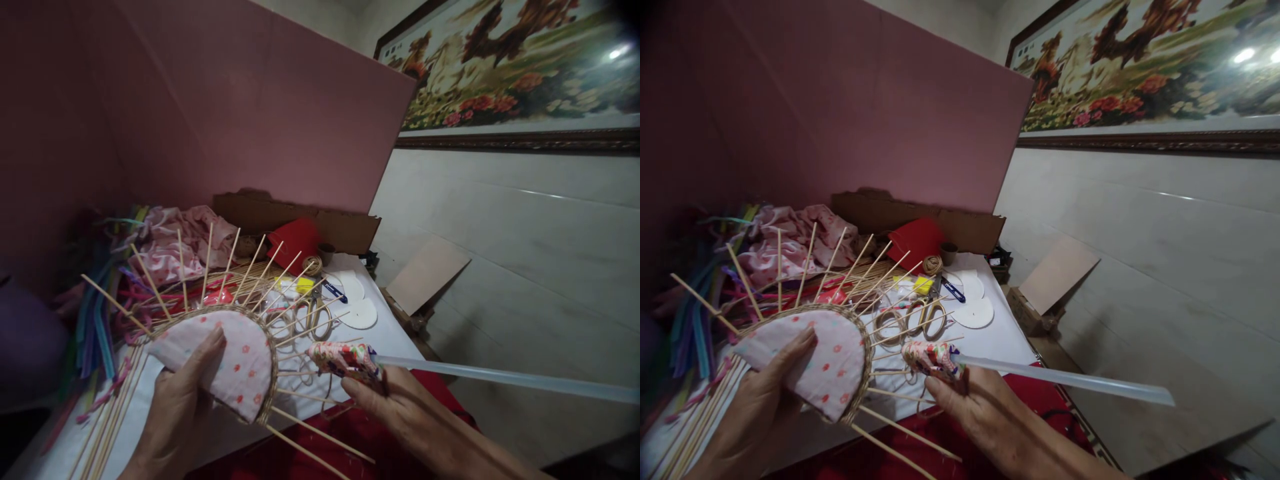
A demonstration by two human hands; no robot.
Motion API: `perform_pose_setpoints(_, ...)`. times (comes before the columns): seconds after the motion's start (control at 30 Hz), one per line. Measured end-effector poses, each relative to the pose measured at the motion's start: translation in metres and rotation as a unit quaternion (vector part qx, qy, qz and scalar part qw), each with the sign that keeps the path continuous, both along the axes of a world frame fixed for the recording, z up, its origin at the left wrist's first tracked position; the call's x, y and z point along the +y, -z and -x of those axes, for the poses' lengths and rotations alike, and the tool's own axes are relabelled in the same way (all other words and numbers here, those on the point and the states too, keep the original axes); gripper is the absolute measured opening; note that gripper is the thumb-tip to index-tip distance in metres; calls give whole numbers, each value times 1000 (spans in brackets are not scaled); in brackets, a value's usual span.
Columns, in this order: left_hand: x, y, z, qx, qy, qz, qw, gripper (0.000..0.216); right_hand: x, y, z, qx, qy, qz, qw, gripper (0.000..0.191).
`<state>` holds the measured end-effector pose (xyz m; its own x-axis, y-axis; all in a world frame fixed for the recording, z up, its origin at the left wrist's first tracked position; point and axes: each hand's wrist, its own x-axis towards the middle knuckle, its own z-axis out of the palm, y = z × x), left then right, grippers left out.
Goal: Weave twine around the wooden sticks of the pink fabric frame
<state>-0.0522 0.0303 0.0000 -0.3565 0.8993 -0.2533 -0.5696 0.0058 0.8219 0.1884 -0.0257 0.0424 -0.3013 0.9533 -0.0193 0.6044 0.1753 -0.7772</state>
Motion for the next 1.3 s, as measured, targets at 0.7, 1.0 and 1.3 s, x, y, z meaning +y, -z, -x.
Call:
perform_pose_setpoints(0.7, 1, 0, 1, 6, 6, -8, 1000, 15, -1, 13, -11, 8, -44, -65, 997, 32)
perform_pose_setpoints(1.0, 0, 0, 1, 0, 5, -12, 1000, 19, -4, 17, -15, -28, -23, -69, 997, 33)
perform_pose_setpoints(1.3, 0, 0, 1, 2, -4, 2, 1000, 19, -6, 13, -15, -29, -8, -67, 997, 32)
